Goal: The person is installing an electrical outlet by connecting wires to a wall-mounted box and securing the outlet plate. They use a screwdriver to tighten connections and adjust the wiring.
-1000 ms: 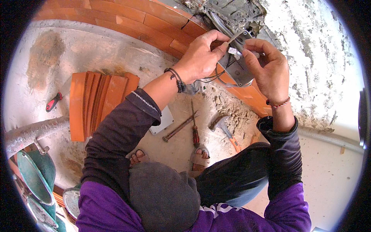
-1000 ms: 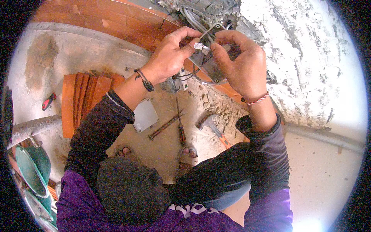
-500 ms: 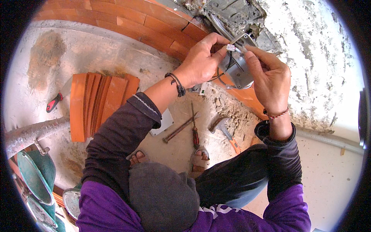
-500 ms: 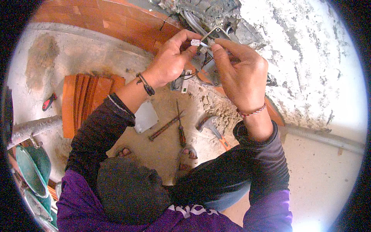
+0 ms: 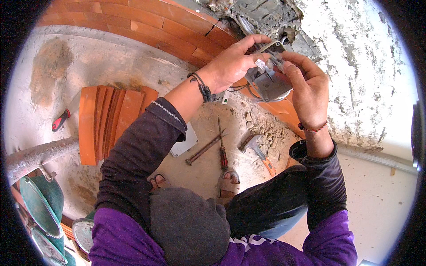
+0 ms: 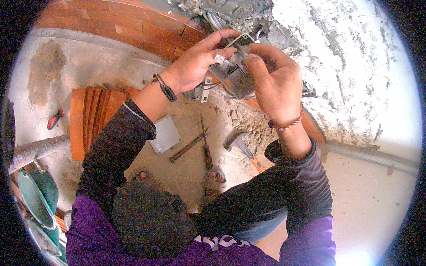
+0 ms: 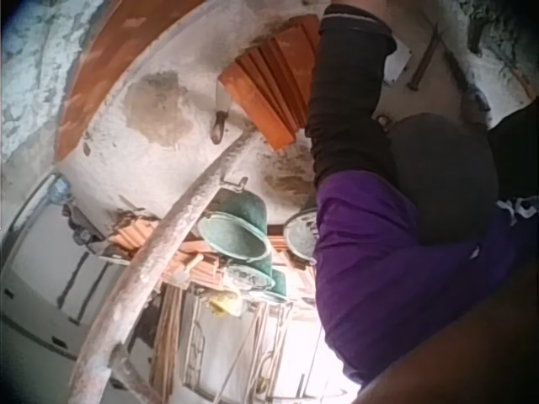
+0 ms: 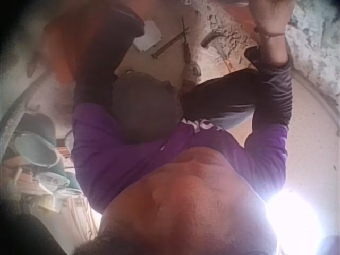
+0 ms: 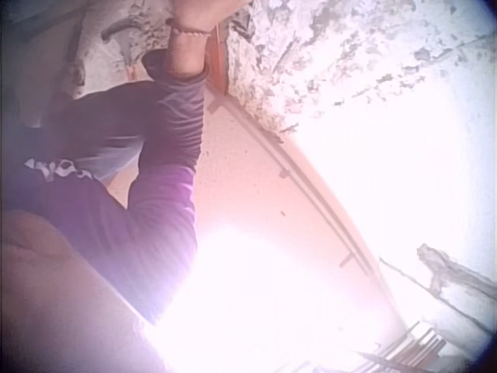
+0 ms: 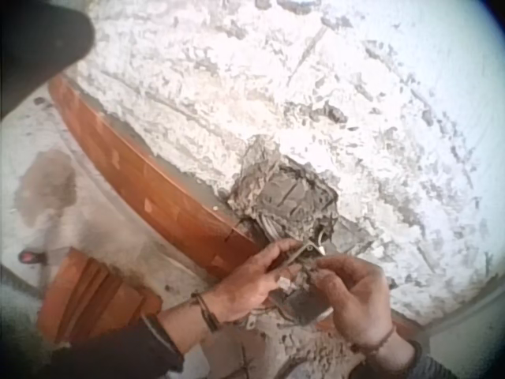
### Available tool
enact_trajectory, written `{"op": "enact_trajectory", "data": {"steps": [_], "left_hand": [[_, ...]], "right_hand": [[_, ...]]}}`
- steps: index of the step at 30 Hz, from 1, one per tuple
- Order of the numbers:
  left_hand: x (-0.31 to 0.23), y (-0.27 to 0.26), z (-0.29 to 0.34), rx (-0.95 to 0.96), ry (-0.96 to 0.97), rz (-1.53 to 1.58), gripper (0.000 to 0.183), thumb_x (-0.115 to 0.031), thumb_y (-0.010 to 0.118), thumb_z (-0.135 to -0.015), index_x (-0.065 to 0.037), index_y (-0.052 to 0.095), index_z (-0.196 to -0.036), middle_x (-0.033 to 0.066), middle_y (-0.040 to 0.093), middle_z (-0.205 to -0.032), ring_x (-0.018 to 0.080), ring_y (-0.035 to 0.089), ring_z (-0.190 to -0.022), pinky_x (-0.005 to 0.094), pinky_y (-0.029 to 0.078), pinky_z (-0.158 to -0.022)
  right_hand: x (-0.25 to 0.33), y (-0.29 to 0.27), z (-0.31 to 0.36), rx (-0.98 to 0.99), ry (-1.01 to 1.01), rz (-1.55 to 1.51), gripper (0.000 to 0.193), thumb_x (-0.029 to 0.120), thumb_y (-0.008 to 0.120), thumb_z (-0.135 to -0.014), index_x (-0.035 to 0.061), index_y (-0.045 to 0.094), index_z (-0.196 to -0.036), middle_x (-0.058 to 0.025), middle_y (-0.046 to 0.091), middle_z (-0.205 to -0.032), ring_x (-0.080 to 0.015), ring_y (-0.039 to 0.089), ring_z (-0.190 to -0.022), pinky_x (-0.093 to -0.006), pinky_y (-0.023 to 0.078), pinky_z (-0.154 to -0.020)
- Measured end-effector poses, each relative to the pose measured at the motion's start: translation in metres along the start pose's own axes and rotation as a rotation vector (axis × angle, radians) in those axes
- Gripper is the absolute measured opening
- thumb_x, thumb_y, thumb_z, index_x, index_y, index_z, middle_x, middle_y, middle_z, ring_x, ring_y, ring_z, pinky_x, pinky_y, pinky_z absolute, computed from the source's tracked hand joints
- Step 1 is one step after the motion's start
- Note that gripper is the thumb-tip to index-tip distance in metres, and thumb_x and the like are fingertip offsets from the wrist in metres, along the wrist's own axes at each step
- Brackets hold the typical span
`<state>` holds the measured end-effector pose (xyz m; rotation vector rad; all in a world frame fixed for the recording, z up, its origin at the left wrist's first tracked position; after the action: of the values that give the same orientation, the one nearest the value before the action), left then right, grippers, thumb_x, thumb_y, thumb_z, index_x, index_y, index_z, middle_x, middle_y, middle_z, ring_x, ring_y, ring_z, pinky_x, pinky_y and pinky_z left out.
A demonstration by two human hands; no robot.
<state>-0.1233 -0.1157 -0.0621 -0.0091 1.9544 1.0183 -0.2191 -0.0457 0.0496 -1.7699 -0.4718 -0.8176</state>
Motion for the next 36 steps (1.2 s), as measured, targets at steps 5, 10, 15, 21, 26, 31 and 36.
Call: {"op": "enact_trajectory", "data": {"steps": [5,10,15,21,26,31,36], "left_hand": [[-0.002,-0.005,-0.003,0.033,0.101,-0.150,0.053,-0.015,0.057,-0.097,-0.007,0.041,-0.147,0.0021,0.055,-0.131,0.0104,0.051,-0.118,0.0268,0.041,-0.101],[-0.001,-0.004,-0.002,0.050,0.091,-0.147,0.050,-0.014,0.057,-0.097,-0.006,0.044,-0.144,0.0015,0.053,-0.134,0.0104,0.049,-0.120,0.0263,0.040,-0.102],[-0.003,-0.007,0.001,0.078,0.095,-0.252,0.053,-0.010,0.057,-0.096,-0.008,0.040,-0.146,0.0025,0.052,-0.132,0.0110,0.050,-0.119,0.0272,0.042,-0.101],[-0.002,-0.016,0.006,0.036,0.059,-0.288,0.060,-0.008,0.058,-0.095,-0.012,0.034,-0.150,0.0019,0.055,-0.124,0.0093,0.052,-0.109,0.0267,0.045,-0.093],[-0.001,-0.015,0.006,0.056,0.047,-0.306,0.059,-0.011,0.060,-0.095,-0.009,0.036,-0.149,0.0048,0.055,-0.128,0.0118,0.051,-0.114,0.0285,0.044,-0.097],[-0.011,-0.012,0.001,0.134,0.064,-0.466,0.055,-0.012,0.061,-0.095,-0.003,0.041,-0.145,0.0069,0.055,-0.132,0.0133,0.051,-0.118,0.0289,0.042,-0.102],[-0.011,-0.011,0.000,0.165,0.043,-0.350,0.055,-0.009,0.062,-0.094,-0.003,0.041,-0.145,0.0065,0.056,-0.130,0.0139,0.052,-0.118,0.0296,0.042,-0.103]], "right_hand": [[-0.009,0.004,-0.002,0.127,0.012,0.171,0.030,0.013,0.051,-0.089,-0.0025,0.071,-0.105,-0.0141,0.072,-0.078,-0.0196,0.070,-0.071,-0.0324,0.055,-0.068],[-0.014,0.017,0.003,0.117,0.056,0.065,0.031,0.015,0.050,-0.089,-0.0029,0.071,-0.103,-0.0155,0.071,-0.075,-0.0191,0.070,-0.066,-0.0332,0.054,-0.065],[-0.012,0.015,-0.006,0.113,0.119,0.206,0.034,0.027,0.056,-0.094,-0.0007,0.074,-0.089,-0.0102,0.068,-0.063,-0.0160,0.068,-0.060,-0.0313,0.052,-0.058],[-0.016,0.020,-0.009,0.133,0.164,0.294,0.032,0.032,0.065,-0.090,0.0017,0.075,-0.083,-0.0109,0.068,-0.062,-0.0206,0.068,-0.058,-0.0339,0.052,-0.056],[-0.003,0.018,-0.008,0.073,-0.096,0.439,0.025,0.027,0.072,-0.084,0.0028,0.075,-0.085,-0.0148,0.070,-0.070,-0.0266,0.070,-0.062,-0.0354,0.054,-0.060],[0.016,0.020,-0.003,0.029,-0.226,0.489,0.019,0.023,0.072,-0.083,0.0042,0.075,-0.085,-0.0175,0.070,-0.074,-0.0299,0.071,-0.066,-0.0364,0.055,-0.062],[0.031,0.025,0.000,0.058,-0.381,0.596,0.014,0.021,0.072,-0.082,0.0077,0.076,-0.082,-0.0174,0.069,-0.075,-0.0340,0.068,-0.065,-0.0395,0.054,-0.061]]}}
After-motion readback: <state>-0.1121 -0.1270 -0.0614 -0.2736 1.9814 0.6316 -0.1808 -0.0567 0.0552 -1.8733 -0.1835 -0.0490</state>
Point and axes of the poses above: each hand's wrist, its own z-axis away from the middle knuckle, its own y-axis out of the palm, x = y × z, the point moved 7 cm from there along -z, towards the middle knuckle
